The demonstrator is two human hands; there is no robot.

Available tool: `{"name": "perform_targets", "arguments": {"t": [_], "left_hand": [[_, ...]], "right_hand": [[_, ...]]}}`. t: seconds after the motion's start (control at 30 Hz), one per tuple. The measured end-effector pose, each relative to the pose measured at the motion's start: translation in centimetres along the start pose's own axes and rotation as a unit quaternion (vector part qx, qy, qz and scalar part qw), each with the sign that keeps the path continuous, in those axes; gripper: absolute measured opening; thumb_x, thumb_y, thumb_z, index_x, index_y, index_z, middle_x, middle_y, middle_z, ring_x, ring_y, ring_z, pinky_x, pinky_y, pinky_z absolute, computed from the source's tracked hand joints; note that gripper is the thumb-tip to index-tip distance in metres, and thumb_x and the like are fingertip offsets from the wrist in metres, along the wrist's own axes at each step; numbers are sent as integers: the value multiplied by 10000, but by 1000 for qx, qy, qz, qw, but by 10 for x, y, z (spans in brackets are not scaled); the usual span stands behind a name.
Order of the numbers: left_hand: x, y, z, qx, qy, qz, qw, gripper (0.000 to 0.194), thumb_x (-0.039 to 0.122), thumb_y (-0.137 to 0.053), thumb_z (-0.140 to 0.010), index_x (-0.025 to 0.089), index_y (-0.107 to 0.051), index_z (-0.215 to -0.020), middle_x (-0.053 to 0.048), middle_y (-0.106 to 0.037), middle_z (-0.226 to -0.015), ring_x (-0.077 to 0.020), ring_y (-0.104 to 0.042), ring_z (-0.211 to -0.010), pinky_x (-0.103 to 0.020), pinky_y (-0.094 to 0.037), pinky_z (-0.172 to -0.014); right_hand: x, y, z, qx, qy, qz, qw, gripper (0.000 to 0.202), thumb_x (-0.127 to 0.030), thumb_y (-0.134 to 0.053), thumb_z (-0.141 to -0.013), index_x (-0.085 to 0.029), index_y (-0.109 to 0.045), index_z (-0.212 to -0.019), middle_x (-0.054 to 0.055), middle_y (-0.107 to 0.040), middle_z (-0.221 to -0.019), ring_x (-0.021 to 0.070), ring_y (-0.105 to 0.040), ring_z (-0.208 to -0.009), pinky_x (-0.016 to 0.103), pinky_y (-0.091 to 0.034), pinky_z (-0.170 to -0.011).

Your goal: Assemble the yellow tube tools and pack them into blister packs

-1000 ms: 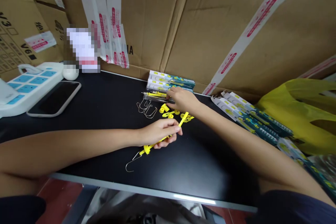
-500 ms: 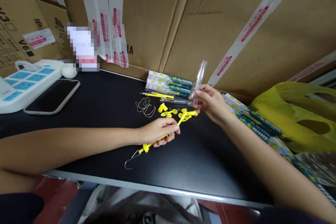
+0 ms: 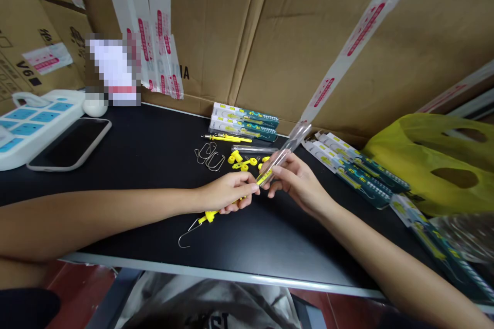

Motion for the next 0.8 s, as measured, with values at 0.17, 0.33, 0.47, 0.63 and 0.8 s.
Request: {"name": "perform_targets", "arguments": {"t": [0.17,0.33,0.47,0.63,0.8], "left_hand": [[1,1,2,2,11,64,998,166,275,-460,-847,221,-352,-961,83,-511,-584,-34,-357,-327,-117,-274,-313],[3,-1,3,-31,-11,124,992,325,119,-423,-683,215,-340,-982,61,-541,-649,-49,-415,-396,-142,-316,-376],[4,1,1,-29,-51,102,993,333,126,-471,-698,198,-344,-997,51,-568,-686,-53,-475,-448,-184,-408,-454],[7,0,0,-33,-79,92,992,348,125,-531,-764,196,-337,-1045,18,-621,-799,-53,-537,-497,-222,-478,-525],[8,-2,3,-22,-70,70,995,281,215,-519,-871,190,-330,-1077,11,-643,-737,-67,-556,-462,-212,-485,-487]], "right_hand": [[4,-7,7,-17,1,20,1000,280,-328,-689,-774,-202,-534,-971,19,-635,-857,136,-647,-656,263,-573,-508],[6,-13,8,-49,17,44,998,272,-295,-715,-755,-206,-547,-949,8,-614,-886,129,-646,-675,275,-588,-545],[3,-13,10,-55,37,71,995,220,-290,-687,-790,-202,-556,-943,23,-633,-937,127,-649,-697,284,-587,-597],[-2,-9,11,-58,47,81,994,180,-291,-631,-844,-196,-565,-982,59,-678,-977,151,-664,-785,301,-578,-673],[-5,-4,10,-31,51,66,996,207,-314,-651,-826,-193,-576,-977,66,-697,-947,162,-669,-779,299,-584,-650]]}}
Point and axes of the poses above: each hand's wrist, its own z-axis away from the middle knuckle, its own y-axis out of the back of the hand, x = y × z, the point moved 7 cm from there along -z, towards the middle knuckle
